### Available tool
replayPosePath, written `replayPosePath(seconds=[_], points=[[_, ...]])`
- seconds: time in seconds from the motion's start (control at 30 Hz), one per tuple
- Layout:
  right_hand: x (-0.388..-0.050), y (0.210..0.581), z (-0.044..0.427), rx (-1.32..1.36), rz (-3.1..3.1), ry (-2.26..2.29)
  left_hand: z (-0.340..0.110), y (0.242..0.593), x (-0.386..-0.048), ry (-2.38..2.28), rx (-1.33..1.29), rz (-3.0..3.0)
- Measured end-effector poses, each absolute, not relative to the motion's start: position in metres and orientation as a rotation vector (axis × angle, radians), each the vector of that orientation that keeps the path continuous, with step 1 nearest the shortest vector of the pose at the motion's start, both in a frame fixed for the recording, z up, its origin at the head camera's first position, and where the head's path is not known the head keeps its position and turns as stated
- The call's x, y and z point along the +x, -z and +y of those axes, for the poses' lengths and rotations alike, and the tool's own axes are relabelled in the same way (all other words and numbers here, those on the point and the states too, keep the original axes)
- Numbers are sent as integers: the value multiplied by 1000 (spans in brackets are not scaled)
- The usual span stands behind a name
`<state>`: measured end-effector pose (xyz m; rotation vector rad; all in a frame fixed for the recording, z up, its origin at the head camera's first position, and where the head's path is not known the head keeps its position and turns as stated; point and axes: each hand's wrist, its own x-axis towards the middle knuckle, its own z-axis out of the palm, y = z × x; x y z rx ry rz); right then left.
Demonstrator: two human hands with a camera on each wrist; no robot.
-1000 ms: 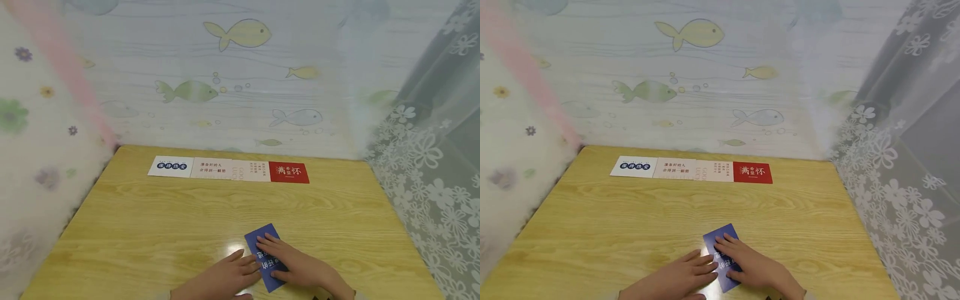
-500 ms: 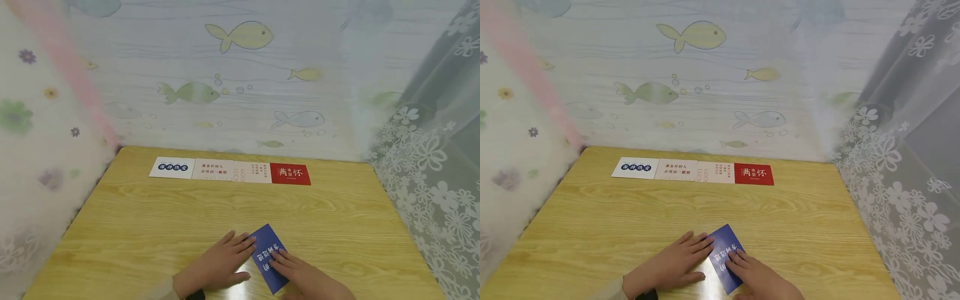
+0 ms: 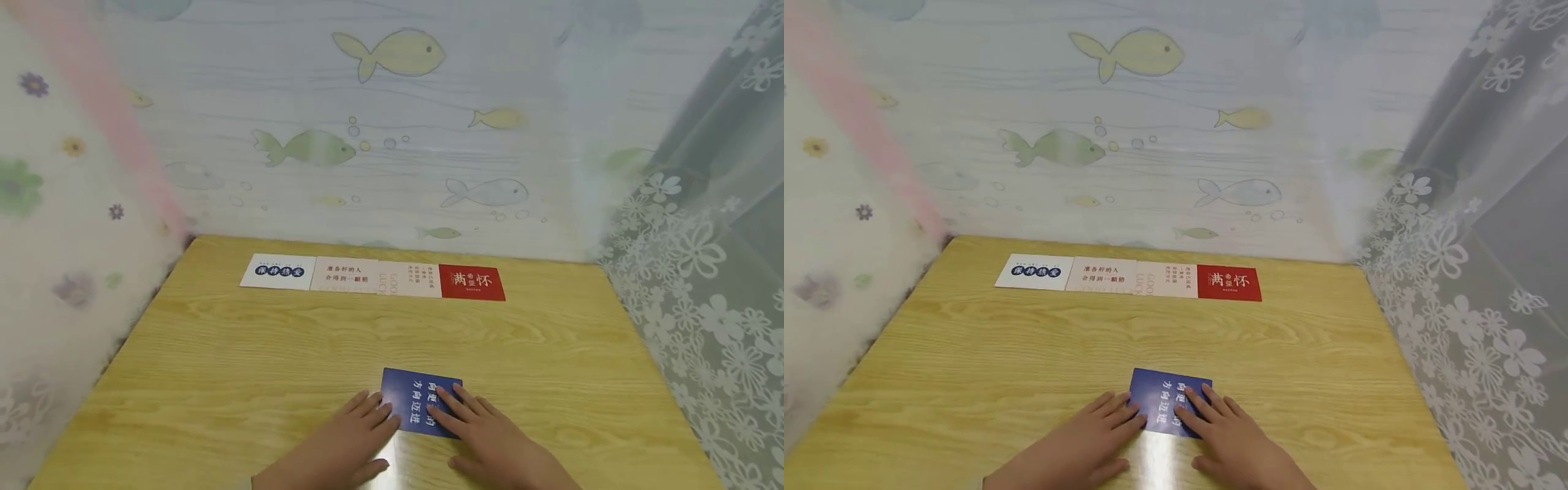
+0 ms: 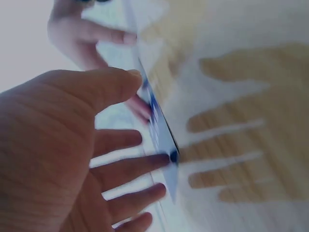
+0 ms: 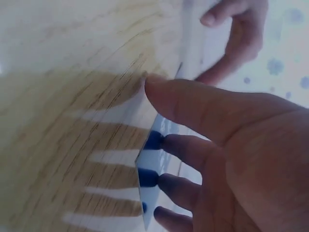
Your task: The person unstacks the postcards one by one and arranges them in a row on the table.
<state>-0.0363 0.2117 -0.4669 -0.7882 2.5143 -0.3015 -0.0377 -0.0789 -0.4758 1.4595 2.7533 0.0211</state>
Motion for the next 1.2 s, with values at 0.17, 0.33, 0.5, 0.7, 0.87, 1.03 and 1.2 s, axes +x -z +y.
replayPosePath(seconds=[0.17, 0.33, 0.5, 0.7, 0.87, 1.03, 1.2], points=[[-44, 468, 212, -823, 2567, 249, -90, 474, -57, -241, 1227, 2729], [-51, 468, 222, -763, 2669, 274, -99, 479, -81, -317, 1115, 2749], [-51, 468, 229, -726, 2657, 379, -97, 482, -97, -288, 1130, 2741], [-50, 471, 230, -743, 2643, 437, -94, 485, -100, -289, 1123, 2717], [-50, 474, 230, -754, 2643, 443, -94, 485, -97, -357, 1103, 2703], [-50, 475, 230, -764, 2664, 410, -90, 484, -98, -408, 1097, 2681], [-51, 475, 229, -811, 2732, 354, -87, 483, -100, -492, 1104, 2670]])
